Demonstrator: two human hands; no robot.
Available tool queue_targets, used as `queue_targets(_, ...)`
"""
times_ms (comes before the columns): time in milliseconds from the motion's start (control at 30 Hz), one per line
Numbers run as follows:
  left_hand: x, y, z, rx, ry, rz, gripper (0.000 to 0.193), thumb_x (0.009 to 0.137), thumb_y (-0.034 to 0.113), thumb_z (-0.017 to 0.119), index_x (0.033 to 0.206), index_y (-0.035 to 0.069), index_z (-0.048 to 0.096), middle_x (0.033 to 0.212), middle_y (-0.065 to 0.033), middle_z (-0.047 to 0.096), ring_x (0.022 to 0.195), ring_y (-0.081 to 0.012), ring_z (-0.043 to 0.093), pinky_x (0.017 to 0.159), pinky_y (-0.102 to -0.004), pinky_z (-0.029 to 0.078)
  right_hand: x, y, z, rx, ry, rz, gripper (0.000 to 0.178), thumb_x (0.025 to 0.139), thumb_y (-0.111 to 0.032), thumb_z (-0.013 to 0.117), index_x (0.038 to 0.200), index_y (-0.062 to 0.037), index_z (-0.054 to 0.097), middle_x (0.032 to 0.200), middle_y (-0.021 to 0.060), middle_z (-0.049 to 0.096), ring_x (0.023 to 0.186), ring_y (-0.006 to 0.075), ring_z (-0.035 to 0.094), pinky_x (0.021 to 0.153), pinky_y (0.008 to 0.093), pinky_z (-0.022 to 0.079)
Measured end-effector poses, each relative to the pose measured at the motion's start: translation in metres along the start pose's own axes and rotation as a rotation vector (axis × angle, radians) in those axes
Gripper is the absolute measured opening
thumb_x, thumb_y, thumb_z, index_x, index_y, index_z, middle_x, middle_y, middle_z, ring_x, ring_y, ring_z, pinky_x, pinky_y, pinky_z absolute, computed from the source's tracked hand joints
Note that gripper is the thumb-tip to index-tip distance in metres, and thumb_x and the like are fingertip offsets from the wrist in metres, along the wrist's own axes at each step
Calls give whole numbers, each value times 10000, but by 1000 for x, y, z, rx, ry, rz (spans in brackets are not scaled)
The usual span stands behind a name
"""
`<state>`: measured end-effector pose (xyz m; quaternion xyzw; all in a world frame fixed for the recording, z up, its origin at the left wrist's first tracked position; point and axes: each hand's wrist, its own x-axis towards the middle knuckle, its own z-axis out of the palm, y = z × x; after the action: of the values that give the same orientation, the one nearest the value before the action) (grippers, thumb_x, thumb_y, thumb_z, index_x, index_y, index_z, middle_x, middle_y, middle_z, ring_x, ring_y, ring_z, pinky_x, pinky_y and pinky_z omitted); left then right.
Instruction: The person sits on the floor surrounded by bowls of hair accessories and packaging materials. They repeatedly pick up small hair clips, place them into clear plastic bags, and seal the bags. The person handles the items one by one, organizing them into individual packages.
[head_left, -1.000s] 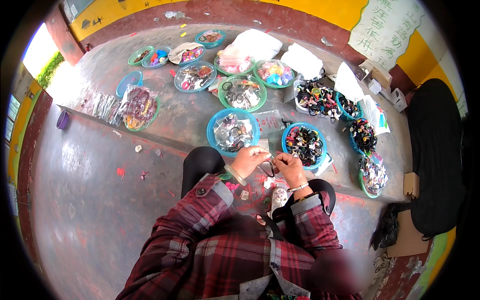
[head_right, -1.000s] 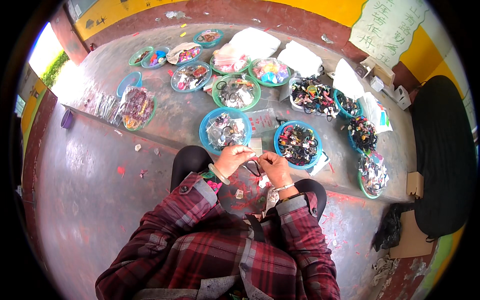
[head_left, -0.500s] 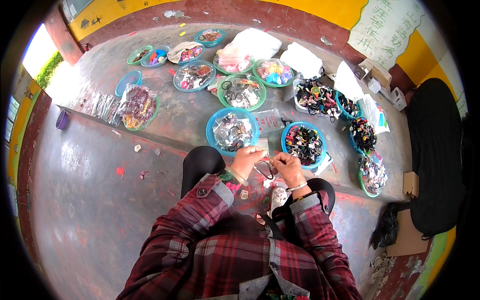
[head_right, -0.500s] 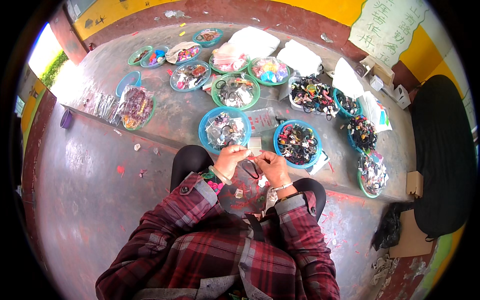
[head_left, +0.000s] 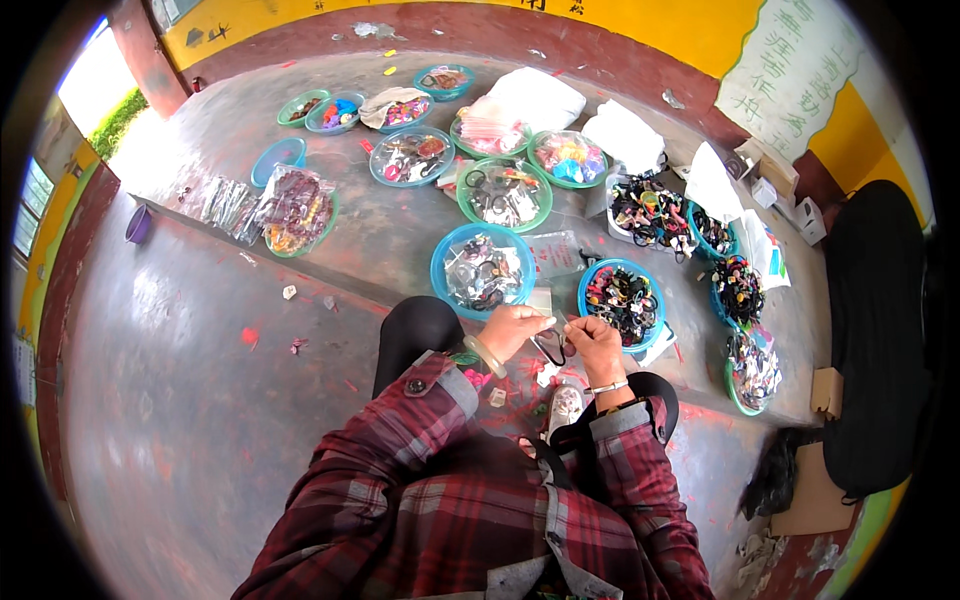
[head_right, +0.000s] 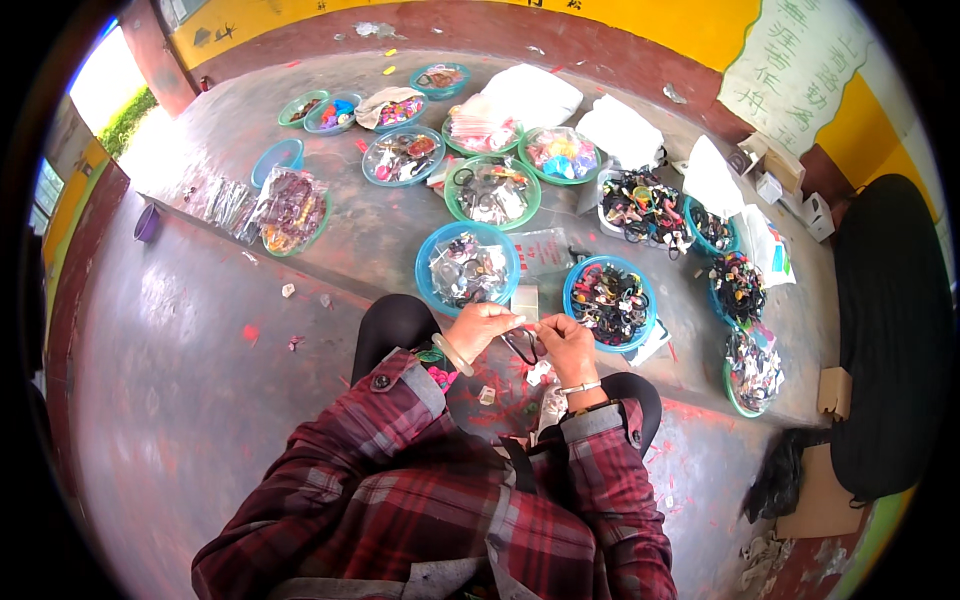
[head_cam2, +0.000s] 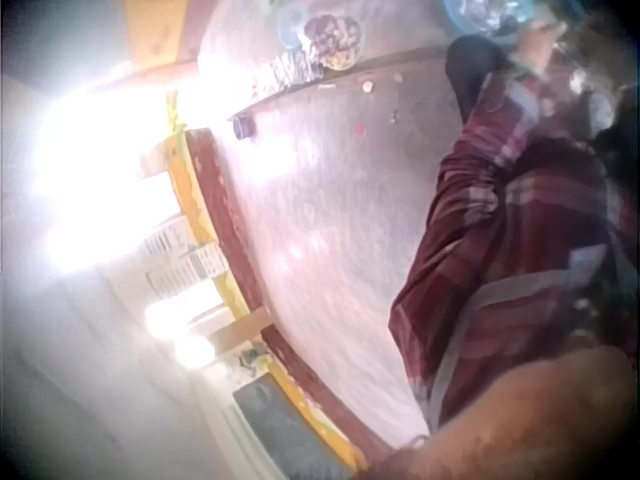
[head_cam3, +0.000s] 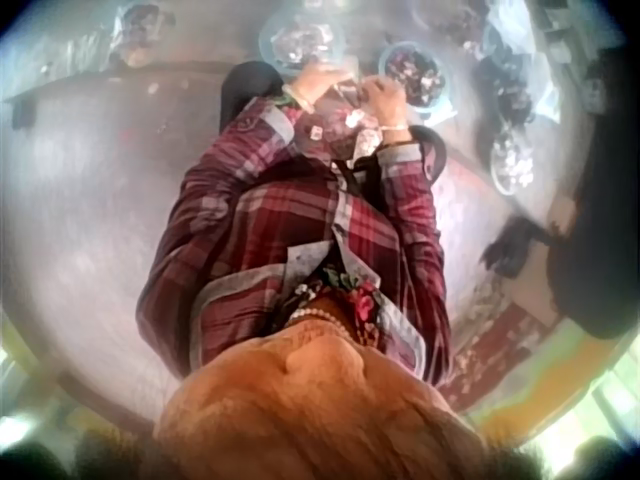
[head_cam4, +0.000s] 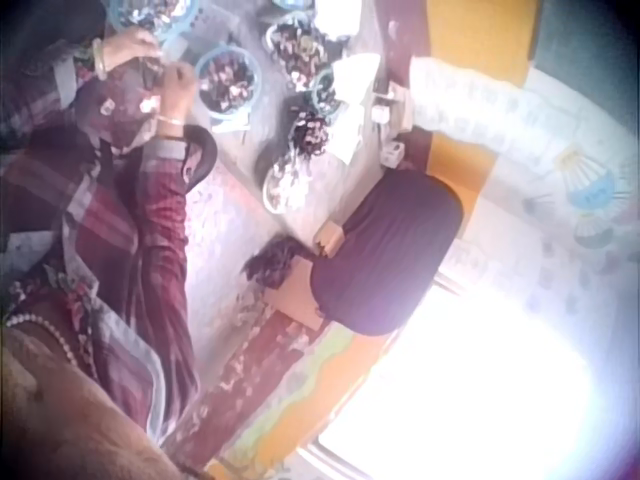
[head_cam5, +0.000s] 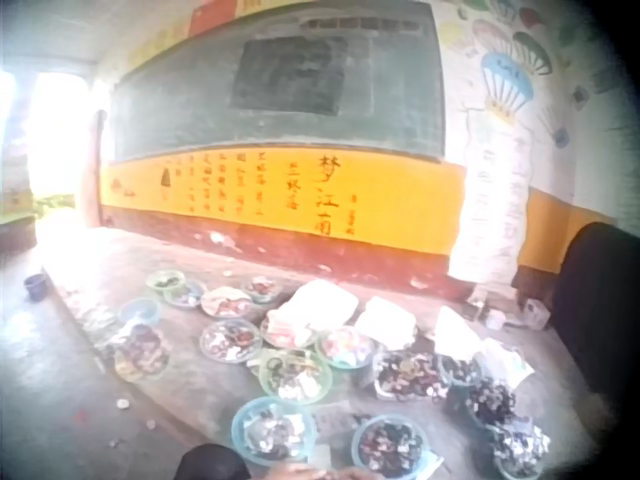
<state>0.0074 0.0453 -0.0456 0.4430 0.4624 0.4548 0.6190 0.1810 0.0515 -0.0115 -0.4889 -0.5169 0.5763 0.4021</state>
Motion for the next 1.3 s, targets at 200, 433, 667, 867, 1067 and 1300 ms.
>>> queue_targets(200, -7, 15, -4, 140, -37, -23, 192, 830, 172, 606, 867, -14, 642, 740, -32, 627, 644, -58, 541, 566, -201, 437, 1, 0, -1, -63, 48, 4, 77, 800, -63, 597, 798, 13, 612, 645, 3, 563, 544, 54, 485, 516, 184, 384)
queue_targets(433, 1, 33, -28, 51, 171, -158, 174, 831, 135, 580, 875, -28, 619, 720, -57, 613, 645, -106, 582, 520, -221, 474, 13, 19, -10, -240, 235, -184, 178, 830, -125, 566, 953, -9, 623, 768, 19, 611, 688, 73, 541, 635, 214, 437)
queue_targets(667, 45, 37, -67, 258, 310, 9, 163, 766, 95, 548, 809, -32, 640, 584, -103, 604, 527, -170, 594, 512, -279, 477, 11, 15, -8, -200, 176, -83, 182, 846, -141, 541, 931, -5, 628, 781, 38, 630, 685, 90, 578, 587, 213, 446)
queue_targets(867, 88, 29, -107, 732, 604, -40, 278, 766, 141, 594, 970, -47, 585, 934, -210, 603, 822, -308, 608, 713, -364, 493, 12, 18, -7, -215, 132, -84, 176, 851, -134, 527, 902, -1, 631, 773, 31, 623, 675, 80, 568, 556, 204, 436)
queue_targets(1067, 91, 11, -92, 859, 688, 51, 240, 785, 214, 553, 915, 24, 619, 856, -197, 613, 837, -351, 582, 731, -400, 458, 10, 15, -11, -185, 146, -46, 177, 835, -130, 551, 892, 17, 631, 726, 57, 633, 661, 97, 587, 598, 225, 458)
queue_targets(1300, 73, -103, -34, 1416, 42, 180, 304, 806, 274, 487, 684, 42, 640, 724, -172, 617, 727, -338, 598, 674, -427, 462, -1, -15, -7, 208, 258, -99, 180, 867, -152, 535, 851, 3, 625, 561, -9, 516, 448, 53, 408, 429, 196, 332)
